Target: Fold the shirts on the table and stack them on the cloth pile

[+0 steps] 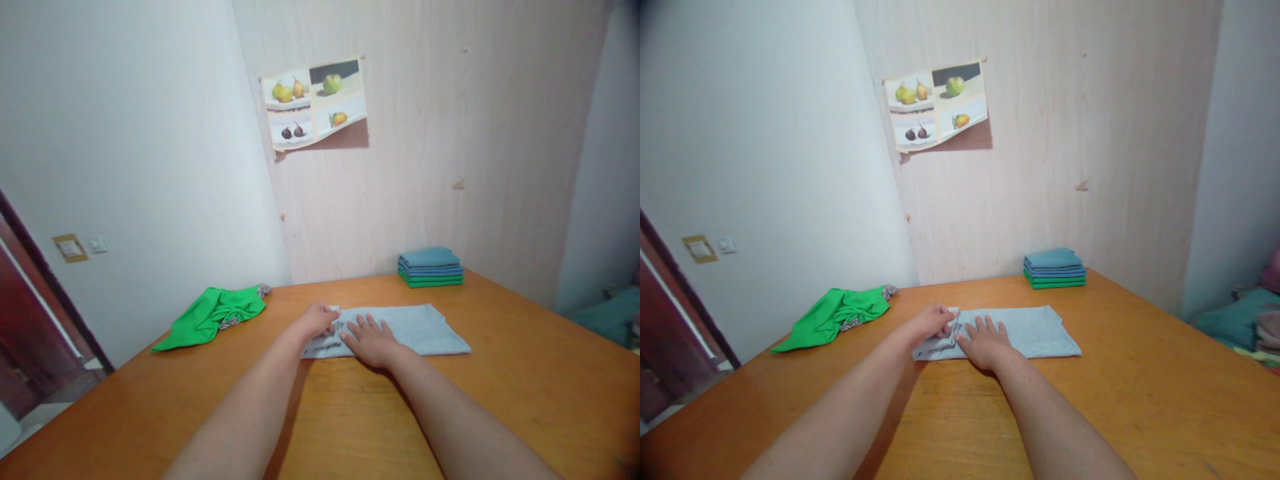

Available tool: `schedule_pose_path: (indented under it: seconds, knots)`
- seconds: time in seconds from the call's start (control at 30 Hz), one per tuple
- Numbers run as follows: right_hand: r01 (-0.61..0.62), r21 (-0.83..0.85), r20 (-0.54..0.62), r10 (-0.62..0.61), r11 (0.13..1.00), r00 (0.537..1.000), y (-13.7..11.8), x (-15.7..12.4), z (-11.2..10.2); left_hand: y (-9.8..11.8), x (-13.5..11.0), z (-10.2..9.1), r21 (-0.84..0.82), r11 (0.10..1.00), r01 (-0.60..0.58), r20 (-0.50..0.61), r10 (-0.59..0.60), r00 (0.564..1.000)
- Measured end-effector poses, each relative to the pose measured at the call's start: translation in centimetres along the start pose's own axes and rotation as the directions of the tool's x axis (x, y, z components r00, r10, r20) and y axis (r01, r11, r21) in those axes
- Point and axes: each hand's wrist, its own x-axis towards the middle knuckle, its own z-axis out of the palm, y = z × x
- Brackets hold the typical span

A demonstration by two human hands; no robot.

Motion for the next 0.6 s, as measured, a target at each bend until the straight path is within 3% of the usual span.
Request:
schedule_pose_path:
  seconds: [0.17, 0.27, 0.43, 0.6]
  knots:
    - [-0.003, -0.008, 0.003, 0.003, 1.000, 1.000, 0.0, 0.0, -0.1, -2.1, 0.6, -1.8, -0.035, 0.997, -0.075, -0.171, 0.067, 0.983]
    - [-0.004, -0.015, 0.002, 0.004, 1.000, 1.000, 0.1, 0.0, 0.0, -3.2, 0.6, -2.0, 0.003, 0.987, -0.164, -0.181, 0.161, 0.970]
    - [-0.010, -0.026, 0.004, 0.010, 1.000, 1.000, 0.0, 0.0, 0.0, -3.7, 0.2, -0.6, 0.076, 0.949, -0.306, -0.013, 0.308, 0.951]
    - [-0.001, -0.029, 0.000, 0.001, 1.000, 1.000, 0.2, 0.1, 0.2, -3.8, 0.2, 0.9, 0.191, 0.930, -0.314, 0.186, 0.280, 0.942]
